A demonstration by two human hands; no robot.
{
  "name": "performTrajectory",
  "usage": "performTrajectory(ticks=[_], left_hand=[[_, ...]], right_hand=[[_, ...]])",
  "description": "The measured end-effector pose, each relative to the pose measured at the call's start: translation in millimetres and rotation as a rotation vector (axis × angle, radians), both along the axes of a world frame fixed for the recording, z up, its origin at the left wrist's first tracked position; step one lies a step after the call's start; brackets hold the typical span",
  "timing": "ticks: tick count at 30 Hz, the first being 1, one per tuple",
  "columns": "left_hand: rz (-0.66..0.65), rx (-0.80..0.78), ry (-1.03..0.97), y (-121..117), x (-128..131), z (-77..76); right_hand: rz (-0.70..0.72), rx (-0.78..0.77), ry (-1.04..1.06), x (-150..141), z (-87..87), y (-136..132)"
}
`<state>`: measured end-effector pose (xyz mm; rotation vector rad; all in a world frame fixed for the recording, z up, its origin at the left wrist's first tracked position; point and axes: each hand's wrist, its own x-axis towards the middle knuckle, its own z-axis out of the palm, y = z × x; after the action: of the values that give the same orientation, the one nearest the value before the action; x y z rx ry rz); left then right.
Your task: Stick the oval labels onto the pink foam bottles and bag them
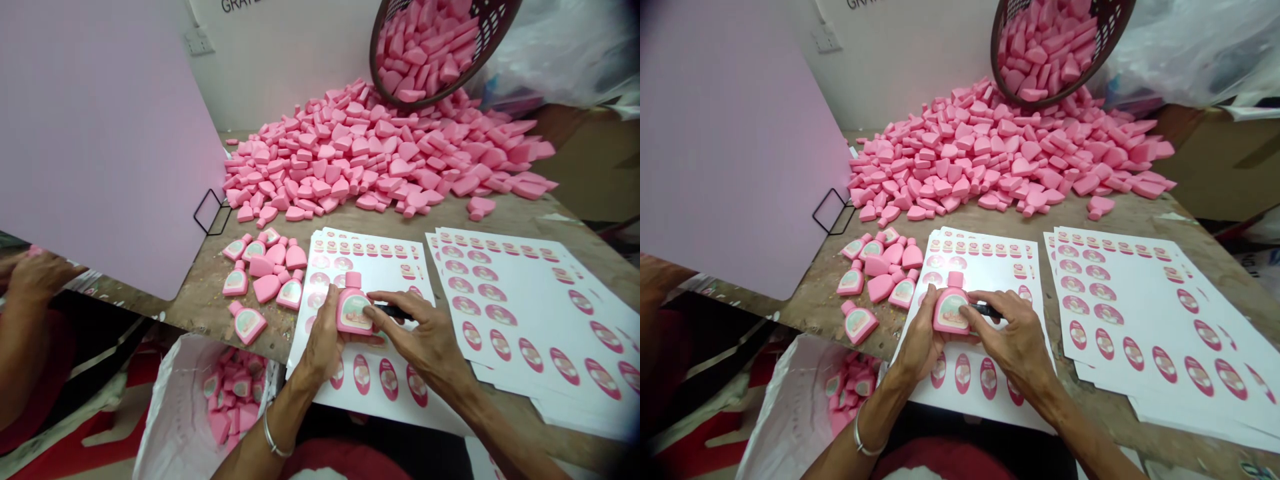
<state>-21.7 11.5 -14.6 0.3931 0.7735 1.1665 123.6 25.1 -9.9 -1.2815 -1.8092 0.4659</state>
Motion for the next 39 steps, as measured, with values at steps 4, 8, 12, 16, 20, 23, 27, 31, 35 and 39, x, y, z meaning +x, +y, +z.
performTrajectory(ticks=[4,8,12,16,20,23,27,31,35,39], left_hand=[[-0.071,0.101,0.017,-1,-4,3.6],[-0.132,0.153,0.062,-2,-7,6.9],[-0.148,0.162,0.09,-2,-8,11.1],[-0.159,0.173,0.115,-3,-8,12.0],[-0.167,0.19,0.104,-3,-9,10.0],[-0.161,0.189,0.112,-4,-10,9.2],[-0.162,0.179,0.096,-5,-9,8.6],[-0.167,0.173,0.091,-5,-10,6.7],[-0.191,0.186,0.105,-5,-12,5.1],[-0.193,0.169,0.081,-5,-12,5.4]], right_hand=[[-0.006,0.176,-0.137,2,-1.2,0],[-0.024,0.3,-0.237,2,-0.5,-1],[-0.027,0.338,-0.253,1,2.3,-1],[-0.025,0.344,-0.253,0,3.5,-1],[-0.025,0.344,-0.264,1,4.7,-2],[-0.018,0.337,-0.27,1,6.9,-4],[-0.003,0.331,-0.249,0,8.5,-5],[-0.001,0.346,-0.261,1,8.7,-4],[0.019,0.359,-0.309,1,9.9,-4],[0.031,0.365,-0.334,2,10.7,-4]])
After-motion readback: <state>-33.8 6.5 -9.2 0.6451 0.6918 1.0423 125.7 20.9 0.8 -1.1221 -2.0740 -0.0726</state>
